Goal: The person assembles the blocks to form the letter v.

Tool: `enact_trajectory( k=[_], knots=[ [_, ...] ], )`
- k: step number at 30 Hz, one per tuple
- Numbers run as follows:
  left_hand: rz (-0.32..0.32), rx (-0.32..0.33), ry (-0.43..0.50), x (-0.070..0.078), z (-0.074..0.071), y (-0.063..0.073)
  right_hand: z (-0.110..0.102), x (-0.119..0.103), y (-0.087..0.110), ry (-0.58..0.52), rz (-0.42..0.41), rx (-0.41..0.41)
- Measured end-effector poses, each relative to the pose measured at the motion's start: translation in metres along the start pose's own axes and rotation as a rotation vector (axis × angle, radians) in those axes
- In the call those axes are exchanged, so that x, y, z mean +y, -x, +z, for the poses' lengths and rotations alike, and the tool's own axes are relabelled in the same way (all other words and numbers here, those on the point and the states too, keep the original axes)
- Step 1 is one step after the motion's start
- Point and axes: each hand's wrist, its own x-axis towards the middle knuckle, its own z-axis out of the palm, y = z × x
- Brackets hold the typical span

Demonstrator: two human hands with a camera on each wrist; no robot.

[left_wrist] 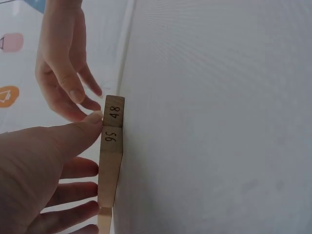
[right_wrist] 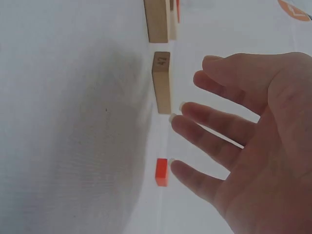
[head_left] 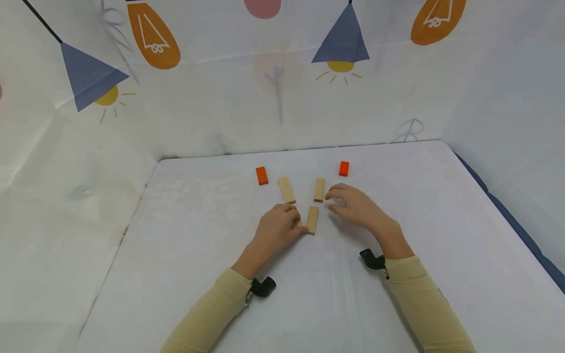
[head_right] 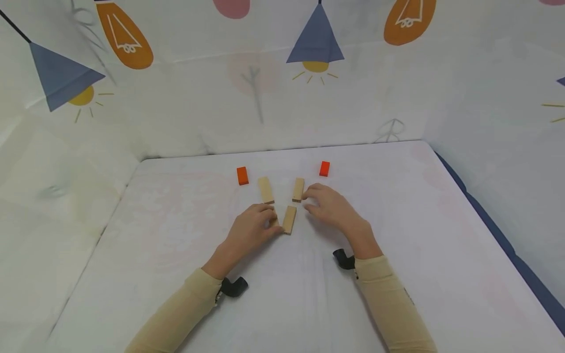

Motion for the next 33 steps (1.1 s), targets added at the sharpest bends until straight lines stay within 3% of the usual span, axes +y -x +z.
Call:
enact_trajectory(
  k=[13, 18, 26, 33],
  knots=[
    [-0.029, 0.023, -0.052, 0.006, 0.001, -0.001, -0.008, 0.013, -0.023, -0.033, 0.004, 0.043],
    [-0.053, 0.0, -0.048, 0.011, 0.001, -0.003, -0.003, 0.016, -0.036, -0.048, 0.042, 0.049],
    [-0.048, 0.014, -0.077, 0.013, 0.003, -0.004, 0.005, 0.016, -0.047, -0.03, 0.059, 0.1],
    [-0.061, 0.014, -0.078, 0.012, 0.005, -0.005, 0.008, 0.02, -0.053, -0.031, 0.036, 0.071]
  ],
)
